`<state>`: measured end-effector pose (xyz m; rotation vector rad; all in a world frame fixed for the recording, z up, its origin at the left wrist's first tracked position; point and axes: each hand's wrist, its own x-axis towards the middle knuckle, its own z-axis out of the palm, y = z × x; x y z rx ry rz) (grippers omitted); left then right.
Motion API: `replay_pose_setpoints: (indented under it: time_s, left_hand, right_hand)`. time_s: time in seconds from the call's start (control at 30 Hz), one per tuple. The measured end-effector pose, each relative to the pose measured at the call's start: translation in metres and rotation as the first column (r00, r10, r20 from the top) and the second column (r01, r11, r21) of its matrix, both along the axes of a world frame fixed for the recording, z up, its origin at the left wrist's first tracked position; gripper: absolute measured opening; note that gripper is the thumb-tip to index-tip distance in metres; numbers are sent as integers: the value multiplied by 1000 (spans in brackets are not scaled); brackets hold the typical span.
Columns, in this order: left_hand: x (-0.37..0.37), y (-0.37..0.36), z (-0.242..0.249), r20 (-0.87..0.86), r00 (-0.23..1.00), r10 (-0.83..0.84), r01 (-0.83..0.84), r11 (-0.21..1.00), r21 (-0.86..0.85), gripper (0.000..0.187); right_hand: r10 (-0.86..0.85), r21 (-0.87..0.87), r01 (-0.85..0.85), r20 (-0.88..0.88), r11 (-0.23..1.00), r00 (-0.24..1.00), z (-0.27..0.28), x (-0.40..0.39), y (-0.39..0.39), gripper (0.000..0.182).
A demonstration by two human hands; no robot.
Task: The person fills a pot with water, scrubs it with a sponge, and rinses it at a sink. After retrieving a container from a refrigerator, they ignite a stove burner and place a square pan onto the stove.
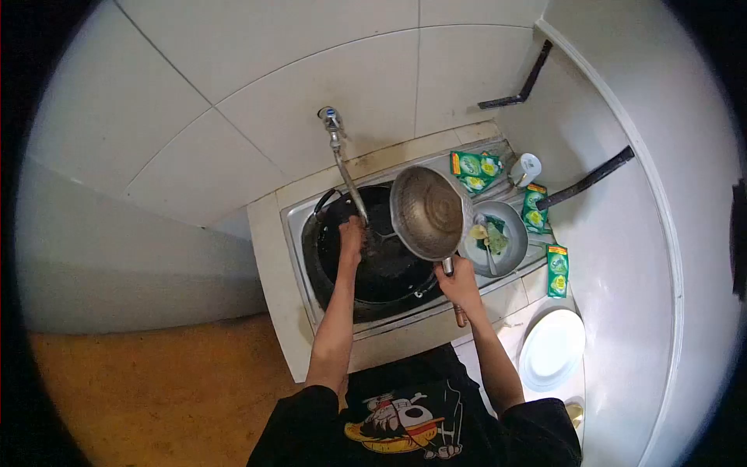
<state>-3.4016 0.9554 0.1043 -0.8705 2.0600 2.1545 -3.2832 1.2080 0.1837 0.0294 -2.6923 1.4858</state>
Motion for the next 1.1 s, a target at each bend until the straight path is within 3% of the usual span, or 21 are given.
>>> replay_pose_setpoints:
  time_s: [0.03,0.07,0.1,0.13,0.2,0.23,0.3,0.43,0.47,0.53,0.57,0.63,0.7,0.77,0.8,0.83,0.87,0.9,0.97,1.03,1.1]
  left_hand:
    - [9,-8,13,-11,995,-98,99,995,16,39]
    - [18,-15,25,-23,980,-198,199,980,30,40]
    - [26,-18,34,-22,982,-189,189,982,21,40]
    - [34,-19,43,-71,981,-179,180,984,12,40]
    - [49,-27,59,-127,977,-173,174,985,1,40]
    - [56,-35,67,-133,976,-173,170,985,-28,45]
    - [67,-46,82,-152,972,-180,174,983,-55,50]
    - [94,-58,112,-69,983,-168,156,976,-150,50]
    - [101,-58,116,-20,973,-228,223,964,-148,51]
    - [121,-51,131,86,934,-347,356,924,-141,54]
    - [129,-49,126,81,930,-357,366,920,-139,54]
    - [147,-45,115,48,811,-583,585,809,-49,55]
    - [166,-32,118,72,772,-632,635,771,-35,54]
    - [180,-16,127,85,733,-675,679,734,-27,57]
    - [187,-8,131,71,767,-637,637,770,31,59]
    - [193,-5,132,63,800,-597,591,802,88,62]
    - [192,-8,115,81,773,-629,632,774,-31,64]
    - [193,-6,115,81,762,-643,646,762,-31,64]
    - [195,1,116,46,842,-538,495,804,330,56]
    - [195,2,127,65,826,-561,524,804,281,52]
    - [189,-1,128,77,819,-568,540,810,229,49]
  right_hand:
    - [15,-5,-15,-2,1000,1000,-4,-1,-3,23]
    - [56,-197,-17,194,980,979,-11,-1,-8,21]
    - [131,-379,22,373,925,919,-15,0,-14,20]
    - [140,-387,17,372,922,918,-15,0,-20,20]
    - [300,-582,131,584,803,754,-11,-2,-29,22]
    - [298,-584,129,577,801,760,-9,-1,-35,22]
    - [424,-686,270,661,676,619,-8,-1,-45,26]
    - [556,-784,270,596,559,579,-12,2,-66,28]
    - [552,-784,267,594,560,585,-11,4,-70,28]
    - [615,-835,327,548,443,567,-8,13,-77,27]
    - [607,-835,329,548,442,575,-6,16,-81,27]
    - [539,-809,266,556,524,633,-8,27,-92,26]
    - [528,-812,274,553,516,645,-4,31,-97,25]
    - [412,-785,329,573,525,709,9,34,-113,26]
    - [118,-638,476,664,605,739,0,34,-129,30]
    - [102,-636,490,666,596,739,-5,35,-129,30]
    - [221,-685,331,586,649,779,-10,33,-127,34]
    - [343,-716,160,502,679,794,-15,32,-125,37]
    - [251,-719,242,505,652,826,-24,33,-134,43]
    - [308,-604,81,512,793,802,-25,31,-131,46]
    - [299,-597,67,493,800,817,-27,29,-134,48]
